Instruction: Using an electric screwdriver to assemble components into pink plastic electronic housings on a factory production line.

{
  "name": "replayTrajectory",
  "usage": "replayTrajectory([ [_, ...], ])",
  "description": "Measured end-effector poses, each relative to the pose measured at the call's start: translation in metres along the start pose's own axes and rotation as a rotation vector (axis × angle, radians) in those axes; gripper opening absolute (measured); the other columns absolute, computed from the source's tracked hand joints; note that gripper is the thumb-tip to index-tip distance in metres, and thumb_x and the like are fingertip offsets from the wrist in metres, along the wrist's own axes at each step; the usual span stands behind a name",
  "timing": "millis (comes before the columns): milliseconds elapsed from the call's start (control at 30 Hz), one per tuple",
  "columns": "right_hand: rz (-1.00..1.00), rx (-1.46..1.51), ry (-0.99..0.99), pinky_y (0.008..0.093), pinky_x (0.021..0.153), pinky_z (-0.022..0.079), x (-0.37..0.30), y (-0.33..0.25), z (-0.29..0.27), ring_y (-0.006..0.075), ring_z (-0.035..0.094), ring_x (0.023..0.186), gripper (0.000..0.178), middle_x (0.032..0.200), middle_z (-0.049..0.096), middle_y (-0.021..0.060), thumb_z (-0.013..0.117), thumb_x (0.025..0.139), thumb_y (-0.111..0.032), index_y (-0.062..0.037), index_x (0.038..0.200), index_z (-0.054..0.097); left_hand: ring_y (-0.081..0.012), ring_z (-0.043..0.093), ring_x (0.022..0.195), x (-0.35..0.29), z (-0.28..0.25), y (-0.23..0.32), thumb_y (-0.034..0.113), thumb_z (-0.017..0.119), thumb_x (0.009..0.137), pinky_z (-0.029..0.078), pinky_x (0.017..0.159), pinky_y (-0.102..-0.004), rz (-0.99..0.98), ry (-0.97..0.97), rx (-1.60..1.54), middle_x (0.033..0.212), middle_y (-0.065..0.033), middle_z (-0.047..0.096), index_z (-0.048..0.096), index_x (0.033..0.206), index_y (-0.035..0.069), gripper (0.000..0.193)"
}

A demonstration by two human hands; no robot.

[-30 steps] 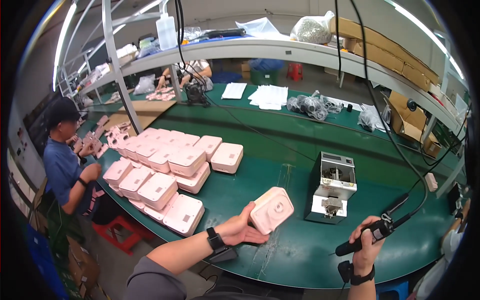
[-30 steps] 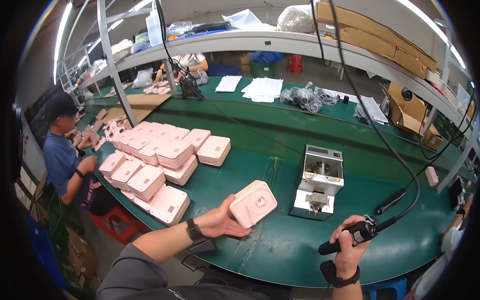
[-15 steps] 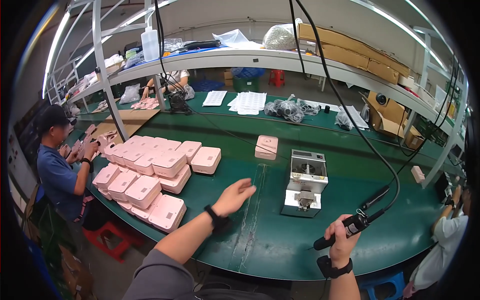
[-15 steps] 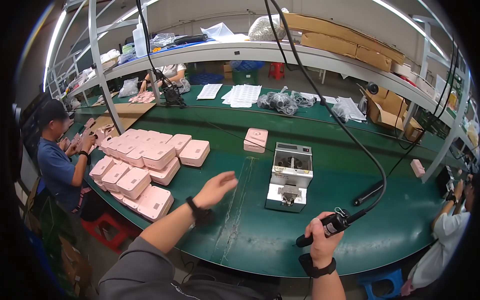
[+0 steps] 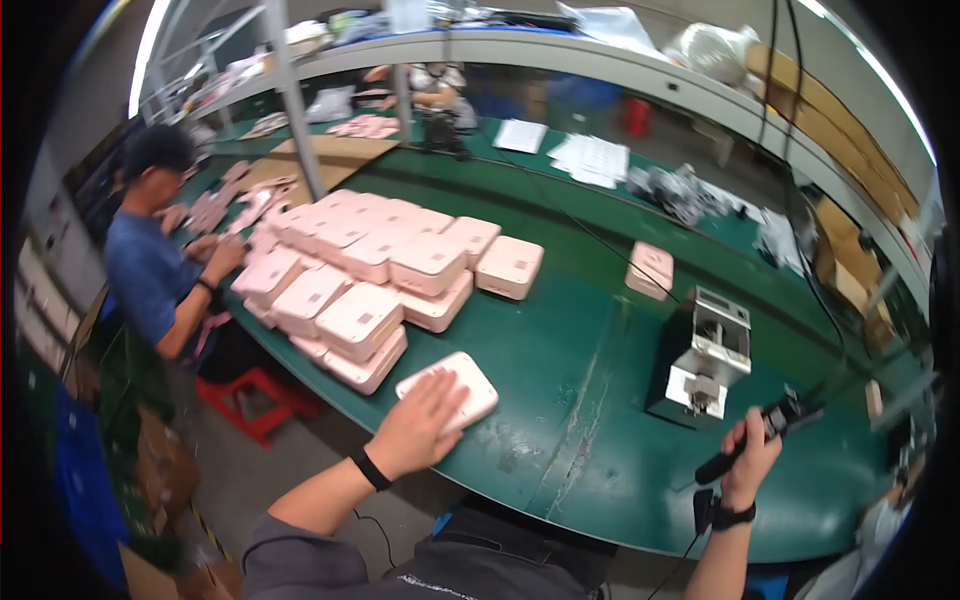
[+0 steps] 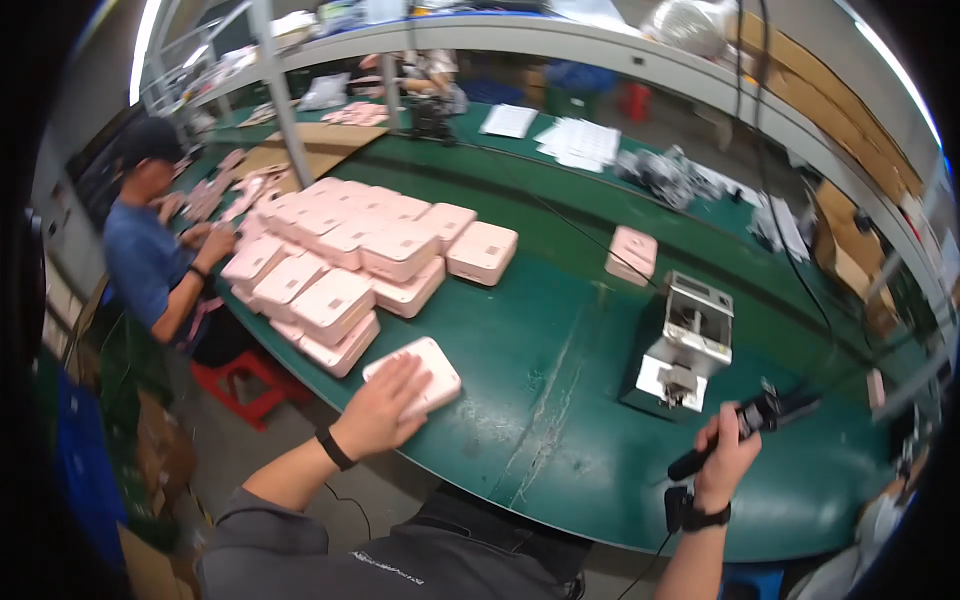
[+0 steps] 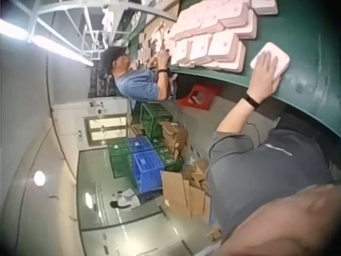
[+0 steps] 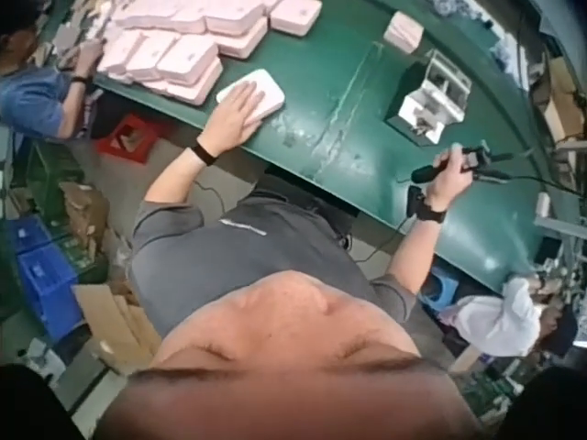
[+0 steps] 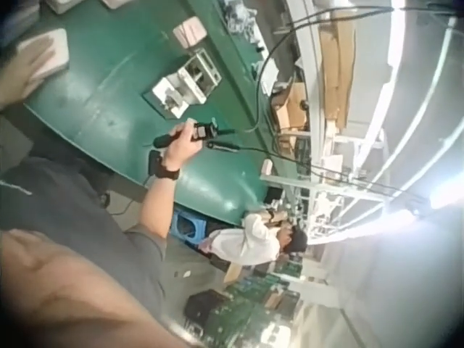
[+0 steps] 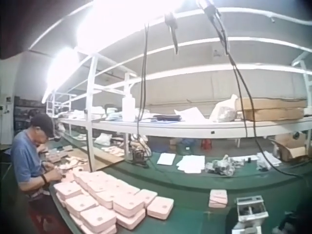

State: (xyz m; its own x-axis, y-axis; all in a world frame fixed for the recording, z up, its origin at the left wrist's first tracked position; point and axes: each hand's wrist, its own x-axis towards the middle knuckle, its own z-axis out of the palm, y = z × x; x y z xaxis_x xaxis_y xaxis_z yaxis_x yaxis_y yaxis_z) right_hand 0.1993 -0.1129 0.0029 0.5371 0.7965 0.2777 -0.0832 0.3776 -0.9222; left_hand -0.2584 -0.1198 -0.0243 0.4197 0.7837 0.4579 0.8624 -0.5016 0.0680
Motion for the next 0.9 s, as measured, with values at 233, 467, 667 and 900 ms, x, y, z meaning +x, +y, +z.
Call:
replayTrajectory([
  [233, 0.029, -0.069, 0.167, 0.0271, 0.044, 0.037, 0.046, 0.022, 0.059, 0.0118, 0.046, 0.046, 0.026, 0.061, 0.048, 0.0007, 0.066, 0.091, -0.025, -0.0084, 0.081, 0.049, -0.0380, 0.036, 0.137, 0.112, 0.043, 0.015, 0.023, 0.073, 0.078, 0.030, 0.115, -0.0497, 0.610, -0.250, -0.301, 0.146, -0.0202, 0.040, 0.050, 0.136, 0.009, 0.064],
  [467, -0.017, 0.048, 0.455, 0.0277, 0.044, 0.038, 0.054, 0.026, 0.027, 0.0125, 0.046, 0.047, 0.026, 0.062, 0.048, 0.0012, 0.065, 0.092, -0.027, -0.0081, 0.082, 0.050, -0.0390, 0.029, 0.141, 0.182, 0.055, 0.032, 0.033, 0.077, 0.076, 0.026, 0.116, -0.0523, 0.797, -0.330, -0.364, 0.149, -0.0212, 0.033, 0.046, 0.141, 0.013, 0.075],
  [667, -0.066, 0.109, 0.526, 0.0278, 0.046, 0.039, 0.072, 0.018, 0.006, 0.0123, 0.046, 0.048, 0.025, 0.062, 0.048, 0.0015, 0.063, 0.093, -0.027, -0.0068, 0.085, 0.051, -0.0451, 0.034, 0.136, 0.203, 0.072, 0.035, 0.035, 0.087, 0.065, 0.034, 0.111, -0.0526, 0.571, -0.361, -0.485, 0.149, -0.0267, 0.027, 0.045, 0.143, 0.016, 0.091],
  [900, -0.133, 0.143, 0.479, 0.0276, 0.049, 0.040, 0.074, 0.013, 0.014, 0.0120, 0.046, 0.050, 0.022, 0.064, 0.048, 0.0020, 0.062, 0.093, -0.025, -0.0059, 0.087, 0.052, -0.0459, 0.051, 0.121, 0.219, 0.072, 0.044, 0.031, 0.090, 0.060, 0.051, 0.094, -0.0459, 0.433, -0.420, -0.522, 0.144, -0.0261, 0.033, 0.050, 0.138, 0.014, 0.090],
])
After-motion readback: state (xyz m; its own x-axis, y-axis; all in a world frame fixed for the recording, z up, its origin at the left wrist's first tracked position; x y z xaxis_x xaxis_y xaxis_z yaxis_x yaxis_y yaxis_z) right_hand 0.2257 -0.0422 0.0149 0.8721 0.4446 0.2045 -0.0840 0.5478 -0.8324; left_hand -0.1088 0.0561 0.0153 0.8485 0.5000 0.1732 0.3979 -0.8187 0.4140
